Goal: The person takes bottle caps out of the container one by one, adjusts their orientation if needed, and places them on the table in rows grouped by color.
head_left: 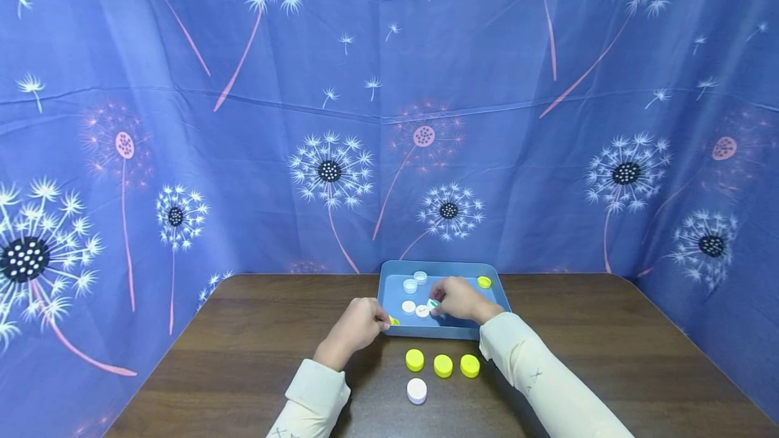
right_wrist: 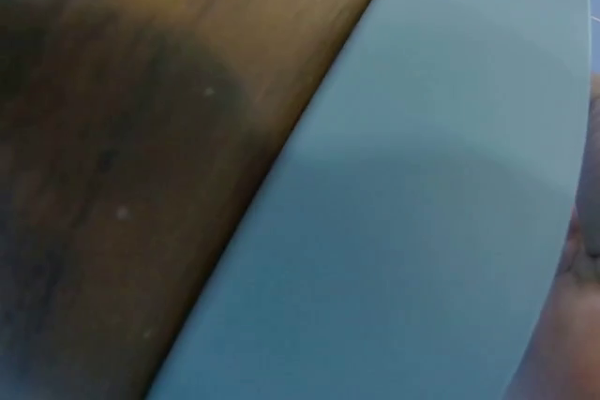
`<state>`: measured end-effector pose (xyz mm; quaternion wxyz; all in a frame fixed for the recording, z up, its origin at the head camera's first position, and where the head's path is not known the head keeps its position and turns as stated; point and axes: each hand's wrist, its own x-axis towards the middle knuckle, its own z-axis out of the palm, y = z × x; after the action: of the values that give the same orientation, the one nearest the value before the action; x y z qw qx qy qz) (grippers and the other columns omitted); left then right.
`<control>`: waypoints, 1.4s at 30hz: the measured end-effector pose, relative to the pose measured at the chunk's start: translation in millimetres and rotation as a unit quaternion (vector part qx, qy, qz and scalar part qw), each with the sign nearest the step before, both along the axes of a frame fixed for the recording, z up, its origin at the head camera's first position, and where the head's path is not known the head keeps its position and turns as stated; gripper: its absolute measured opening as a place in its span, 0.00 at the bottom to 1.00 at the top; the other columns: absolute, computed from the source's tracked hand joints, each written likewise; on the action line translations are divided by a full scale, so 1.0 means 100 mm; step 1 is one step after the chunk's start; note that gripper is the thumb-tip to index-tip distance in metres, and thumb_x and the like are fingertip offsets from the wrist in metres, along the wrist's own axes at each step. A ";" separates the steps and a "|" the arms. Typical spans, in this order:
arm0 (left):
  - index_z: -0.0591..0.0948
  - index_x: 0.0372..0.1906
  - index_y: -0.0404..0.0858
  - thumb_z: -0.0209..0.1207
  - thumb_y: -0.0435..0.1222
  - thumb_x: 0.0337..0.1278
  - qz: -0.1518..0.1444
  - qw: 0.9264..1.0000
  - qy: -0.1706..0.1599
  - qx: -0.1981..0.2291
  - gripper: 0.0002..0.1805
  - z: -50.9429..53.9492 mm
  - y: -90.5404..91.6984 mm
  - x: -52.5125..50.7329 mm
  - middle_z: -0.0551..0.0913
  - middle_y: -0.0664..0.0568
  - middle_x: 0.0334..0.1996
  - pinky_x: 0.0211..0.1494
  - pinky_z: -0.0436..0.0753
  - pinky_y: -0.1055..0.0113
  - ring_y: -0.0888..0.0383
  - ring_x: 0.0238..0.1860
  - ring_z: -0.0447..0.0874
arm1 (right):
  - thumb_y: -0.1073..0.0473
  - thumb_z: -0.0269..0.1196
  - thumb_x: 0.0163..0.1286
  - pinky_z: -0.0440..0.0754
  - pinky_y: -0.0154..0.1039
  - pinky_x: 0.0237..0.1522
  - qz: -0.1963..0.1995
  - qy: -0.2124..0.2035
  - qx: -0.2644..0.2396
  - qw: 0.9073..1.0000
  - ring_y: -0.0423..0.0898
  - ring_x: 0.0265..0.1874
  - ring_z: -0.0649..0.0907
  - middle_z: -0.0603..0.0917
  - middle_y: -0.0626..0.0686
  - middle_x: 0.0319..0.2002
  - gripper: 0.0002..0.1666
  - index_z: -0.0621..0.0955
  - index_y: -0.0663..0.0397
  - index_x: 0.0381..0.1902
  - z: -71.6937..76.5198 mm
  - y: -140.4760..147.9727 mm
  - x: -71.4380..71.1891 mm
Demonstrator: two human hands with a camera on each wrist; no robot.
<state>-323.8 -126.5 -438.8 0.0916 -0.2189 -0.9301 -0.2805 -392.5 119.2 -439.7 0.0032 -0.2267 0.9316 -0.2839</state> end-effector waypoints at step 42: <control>0.88 0.24 0.37 0.69 0.27 0.52 0.011 1.000 -0.002 0.005 0.05 -0.01 0.01 0.00 0.80 0.58 0.25 0.32 0.77 0.70 0.65 0.27 0.75 | 0.64 0.75 0.55 0.78 0.35 0.38 0.116 0.113 -0.003 0.987 0.38 0.35 0.78 0.79 0.38 0.35 0.14 0.85 0.48 0.40 0.49 0.10 1.20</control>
<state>-324.0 -125.4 -440.0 0.0939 -0.2077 -0.9312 -0.2845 -272.3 128.9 -390.9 -0.0702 -0.3636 0.8926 -0.2571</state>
